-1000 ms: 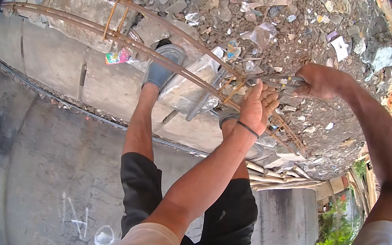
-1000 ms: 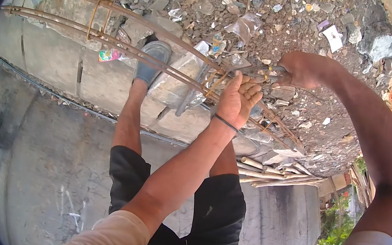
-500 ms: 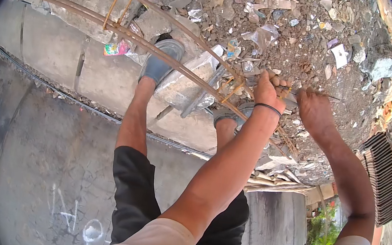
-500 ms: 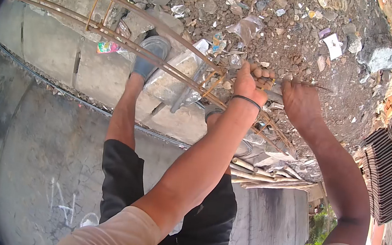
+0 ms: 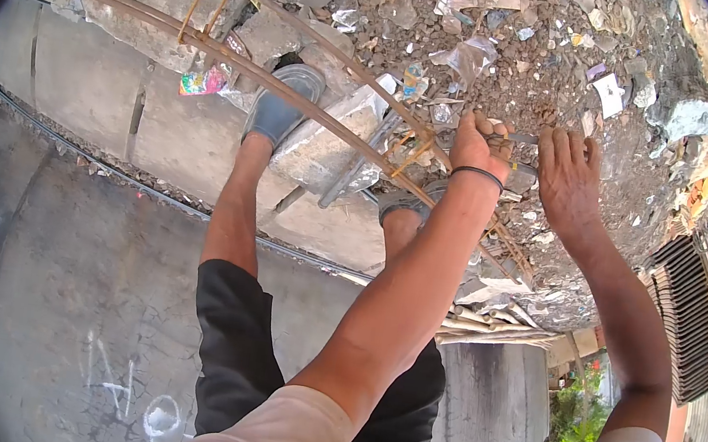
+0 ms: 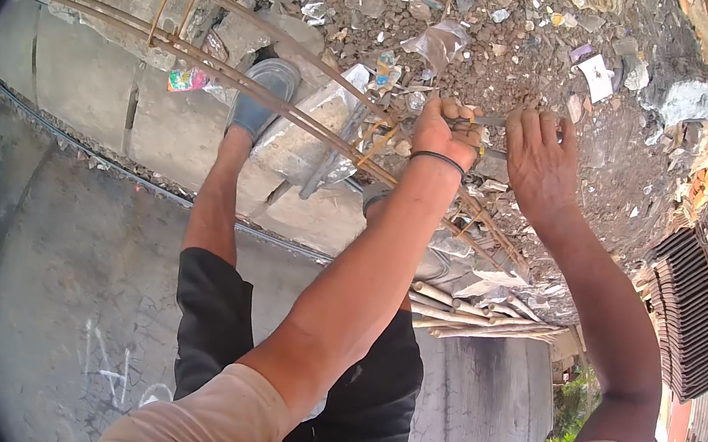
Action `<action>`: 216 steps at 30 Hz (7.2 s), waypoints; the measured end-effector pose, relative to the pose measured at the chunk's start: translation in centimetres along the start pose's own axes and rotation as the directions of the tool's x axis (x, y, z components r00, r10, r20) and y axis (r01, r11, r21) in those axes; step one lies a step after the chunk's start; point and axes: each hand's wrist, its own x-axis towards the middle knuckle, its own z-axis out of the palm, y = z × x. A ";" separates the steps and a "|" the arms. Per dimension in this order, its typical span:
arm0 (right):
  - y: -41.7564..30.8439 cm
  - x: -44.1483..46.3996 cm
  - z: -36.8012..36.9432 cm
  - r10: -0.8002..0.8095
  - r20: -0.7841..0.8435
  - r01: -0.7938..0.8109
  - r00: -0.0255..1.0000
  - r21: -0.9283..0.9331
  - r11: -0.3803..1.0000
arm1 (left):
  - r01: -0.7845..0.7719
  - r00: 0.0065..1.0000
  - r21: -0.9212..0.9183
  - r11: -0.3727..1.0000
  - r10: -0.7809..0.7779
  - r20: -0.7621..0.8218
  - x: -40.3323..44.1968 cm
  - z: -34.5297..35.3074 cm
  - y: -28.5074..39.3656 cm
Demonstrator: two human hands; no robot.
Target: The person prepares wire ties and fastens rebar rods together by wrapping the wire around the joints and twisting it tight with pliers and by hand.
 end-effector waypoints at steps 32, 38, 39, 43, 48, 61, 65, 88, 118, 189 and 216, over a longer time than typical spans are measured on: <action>2.5 5.0 4.0 -0.616 0.778 -0.817 0.127 0.434 0.379 | 0.043 0.948 0.091 0.995 -0.070 0.311 -2.3 -2.5 0.4; -0.8 1.6 -1.0 -0.010 0.440 -0.178 0.898 0.384 0.906 | -0.020 0.988 0.092 0.996 0.006 0.151 0.5 -0.7 0.3; -0.8 0.9 -0.6 0.009 0.179 -0.049 0.984 0.225 0.973 | -0.006 0.997 0.096 0.995 -0.001 0.074 0.2 -0.1 0.2; 0.6 -0.2 3.3 -0.082 0.102 0.061 0.991 0.192 0.979 | -0.071 0.995 0.154 0.985 0.060 0.077 0.6 -1.5 -0.8; 1.7 3.1 4.2 -0.180 0.548 -0.170 0.817 0.527 0.833 | -0.059 0.996 0.135 0.989 0.048 0.079 -3.0 -2.1 0.3; 0.6 0.9 3.0 -0.061 0.305 -0.052 0.950 0.349 0.936 | -0.091 0.993 0.121 0.988 0.082 0.082 -1.1 -1.1 -0.2; 2.7 3.0 3.2 -0.555 0.809 -0.826 0.192 0.439 0.354 | -0.060 0.981 0.134 0.989 0.033 0.194 -2.0 -2.7 0.2; -3.6 -3.6 -2.9 -0.014 0.556 -0.516 0.831 0.780 0.356 | -0.150 0.968 0.414 0.898 0.047 0.248 -6.0 -4.9 2.3; -28.2 -3.2 -18.3 0.444 0.635 -0.396 0.632 0.757 -0.519 | -0.354 0.643 0.403 -0.844 0.093 0.760 -21.2 -5.8 19.5; -40.8 -44.2 25.3 0.486 0.842 0.441 -0.234 0.537 -0.719 | -0.275 0.768 -0.734 -0.622 -0.601 0.221 8.4 -39.6 -20.9; -40.5 -51.6 29.5 0.310 0.749 0.790 0.585 -0.441 -0.426 | -0.010 1.000 -0.520 -0.854 -0.016 0.008 13.4 -41.6 -29.8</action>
